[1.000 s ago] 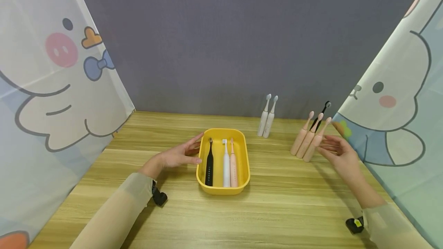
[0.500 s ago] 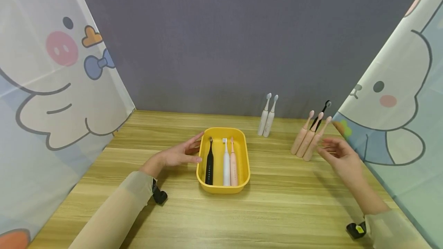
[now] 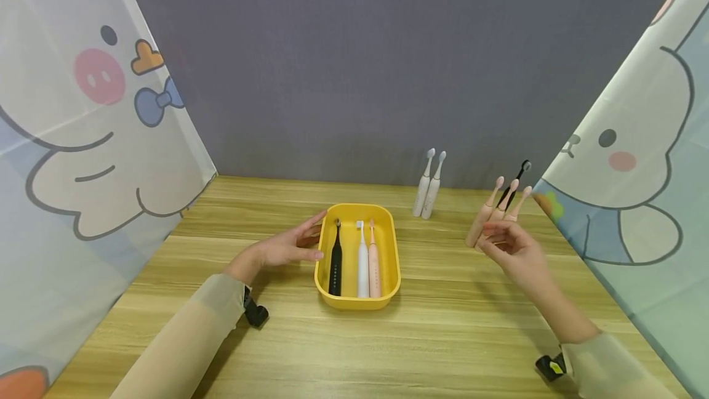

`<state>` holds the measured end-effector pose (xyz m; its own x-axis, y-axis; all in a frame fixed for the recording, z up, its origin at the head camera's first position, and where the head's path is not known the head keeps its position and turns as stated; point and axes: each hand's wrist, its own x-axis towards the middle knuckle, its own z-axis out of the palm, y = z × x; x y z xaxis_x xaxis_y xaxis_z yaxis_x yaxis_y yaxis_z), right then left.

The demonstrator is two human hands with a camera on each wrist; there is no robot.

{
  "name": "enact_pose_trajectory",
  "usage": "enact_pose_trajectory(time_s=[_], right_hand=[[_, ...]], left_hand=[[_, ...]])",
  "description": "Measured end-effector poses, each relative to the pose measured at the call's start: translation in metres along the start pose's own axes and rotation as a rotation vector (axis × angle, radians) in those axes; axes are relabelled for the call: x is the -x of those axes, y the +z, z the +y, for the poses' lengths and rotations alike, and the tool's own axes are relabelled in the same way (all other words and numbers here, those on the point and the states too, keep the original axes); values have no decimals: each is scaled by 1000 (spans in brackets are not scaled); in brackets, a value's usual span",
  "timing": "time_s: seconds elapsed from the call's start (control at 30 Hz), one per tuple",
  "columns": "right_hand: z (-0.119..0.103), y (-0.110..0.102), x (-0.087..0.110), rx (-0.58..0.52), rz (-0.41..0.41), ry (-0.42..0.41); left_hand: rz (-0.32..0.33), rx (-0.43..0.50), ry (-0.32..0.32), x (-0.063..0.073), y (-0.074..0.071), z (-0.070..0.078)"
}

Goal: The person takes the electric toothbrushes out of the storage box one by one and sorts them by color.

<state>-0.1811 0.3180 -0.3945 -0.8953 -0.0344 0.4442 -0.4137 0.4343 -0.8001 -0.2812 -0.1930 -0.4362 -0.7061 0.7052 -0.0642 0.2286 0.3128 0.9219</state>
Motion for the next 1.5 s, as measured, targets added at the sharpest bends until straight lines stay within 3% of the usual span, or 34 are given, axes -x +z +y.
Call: enact_pose_trajectory(time_s=[0.4,0.83,1.0,1.1,1.3,1.5], right_hand=[[-3,48,-15,-41,-174,-42],[-23,104,-49,29,-284,-63],[-31,125,-60,63,-353,-116],[-34,137,-67,139,-427,-184],[-35,151,-74,457,-590,-337],[-38,157,-77,567,-693,-328]], left_hand=[[5,-11,5,0,0,-1],[1,-3,-3,0,0,0],[11,-18,-3,0,0,1],[17,-30,-3,1,0,1],[9,-13,-4,1,0,2],[10,0,-8,1,1,3]])
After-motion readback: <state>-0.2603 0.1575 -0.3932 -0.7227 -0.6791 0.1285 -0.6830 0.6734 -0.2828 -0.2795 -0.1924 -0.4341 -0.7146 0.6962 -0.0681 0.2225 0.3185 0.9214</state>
